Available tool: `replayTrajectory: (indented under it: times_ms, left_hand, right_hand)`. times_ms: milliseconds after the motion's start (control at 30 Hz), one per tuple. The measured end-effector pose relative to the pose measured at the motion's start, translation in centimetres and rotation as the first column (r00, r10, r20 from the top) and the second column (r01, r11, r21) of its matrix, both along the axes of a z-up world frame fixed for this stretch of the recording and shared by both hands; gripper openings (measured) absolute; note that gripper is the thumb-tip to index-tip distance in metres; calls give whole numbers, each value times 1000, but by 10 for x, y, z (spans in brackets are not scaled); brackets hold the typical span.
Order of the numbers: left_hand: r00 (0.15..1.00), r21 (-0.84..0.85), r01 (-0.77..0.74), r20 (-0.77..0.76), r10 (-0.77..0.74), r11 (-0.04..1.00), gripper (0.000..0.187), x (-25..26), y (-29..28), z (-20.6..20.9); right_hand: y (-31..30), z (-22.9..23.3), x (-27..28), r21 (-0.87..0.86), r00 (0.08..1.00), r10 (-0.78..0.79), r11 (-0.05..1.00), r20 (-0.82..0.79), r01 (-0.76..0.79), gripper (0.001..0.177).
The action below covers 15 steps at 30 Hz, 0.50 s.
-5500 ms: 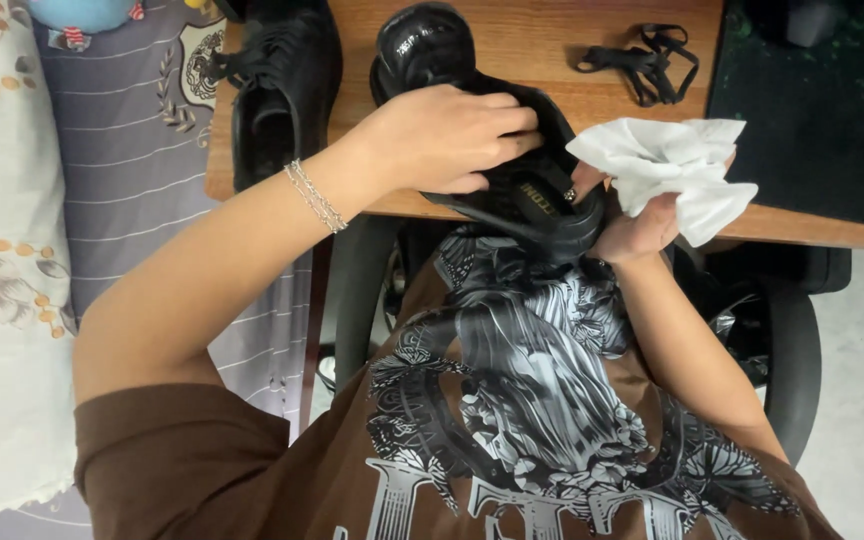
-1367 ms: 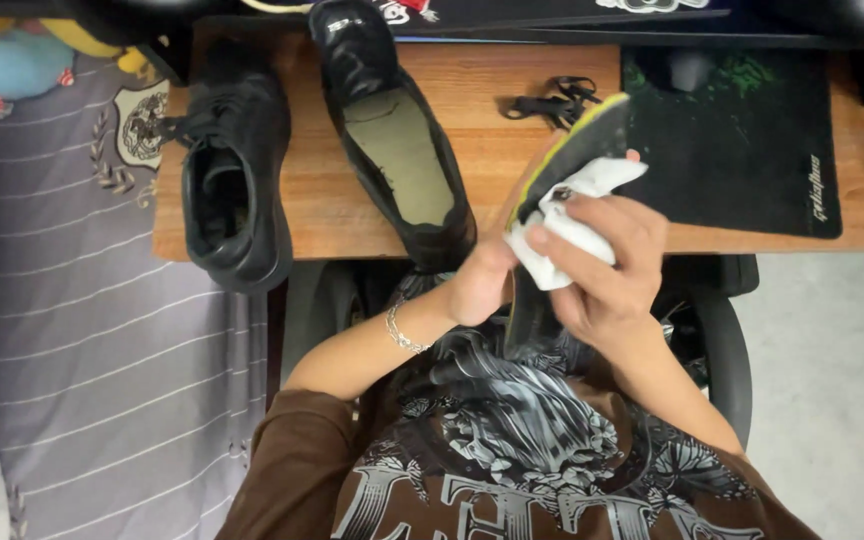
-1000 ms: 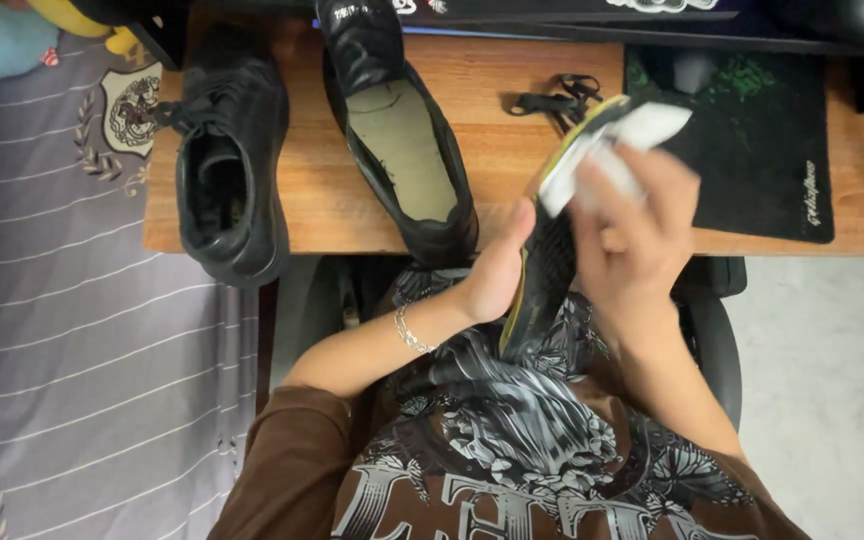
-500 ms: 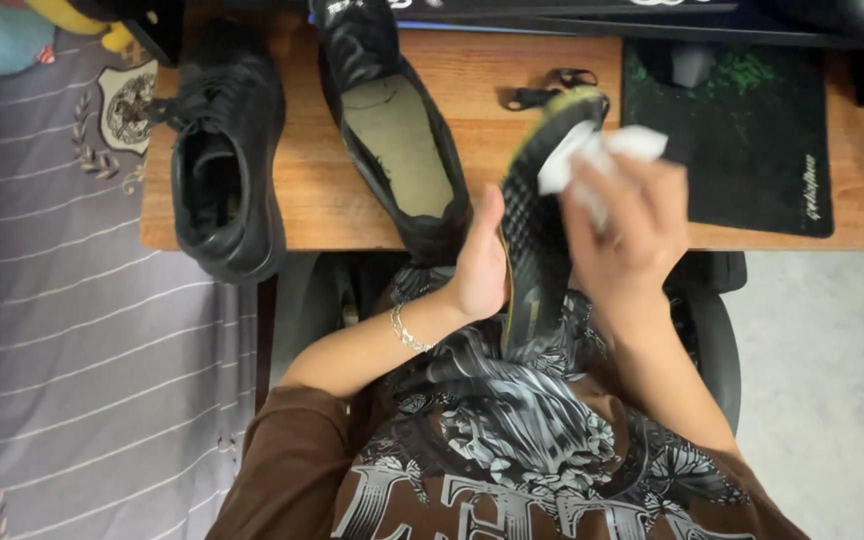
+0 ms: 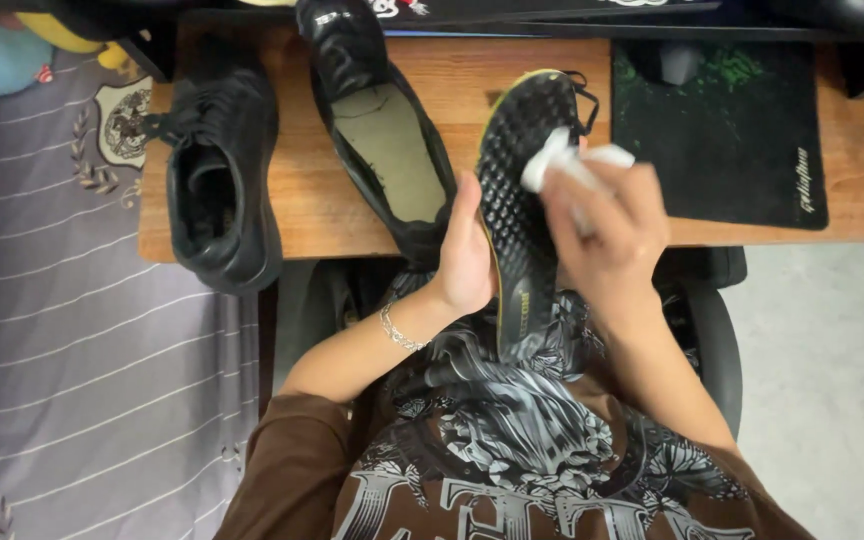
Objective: Cleaning a black shoe and its insole using a white cloth at a desk.
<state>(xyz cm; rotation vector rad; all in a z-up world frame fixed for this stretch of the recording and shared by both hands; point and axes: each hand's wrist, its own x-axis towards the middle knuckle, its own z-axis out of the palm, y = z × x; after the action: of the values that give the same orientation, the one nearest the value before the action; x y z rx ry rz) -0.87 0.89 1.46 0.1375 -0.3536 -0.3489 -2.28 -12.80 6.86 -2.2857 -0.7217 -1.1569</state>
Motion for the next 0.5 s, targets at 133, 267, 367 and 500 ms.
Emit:
replayTrajectory:
  times_ms: [133, 267, 367, 500]
  left_hand:
    - [997, 176, 74, -15, -72, 982, 59, 6, -8, -35]
    - [992, 240, -45, -101, 71, 970, 51, 26, 13, -44]
    - [960, 116, -126, -236, 151, 985, 46, -3, 12, 20]
    - [992, -28, 16, -127, -20, 999, 63, -5, 15, 24]
  right_hand:
    - [11, 27, 17, 82, 993, -55, 996, 104, 47, 12]
    - [40, 15, 11, 40, 991, 127, 991, 44, -128, 14]
    - [36, 3, -15, 35, 980, 171, 985, -101, -168, 20]
    - [15, 3, -21, 20, 980, 165, 986, -114, -164, 18]
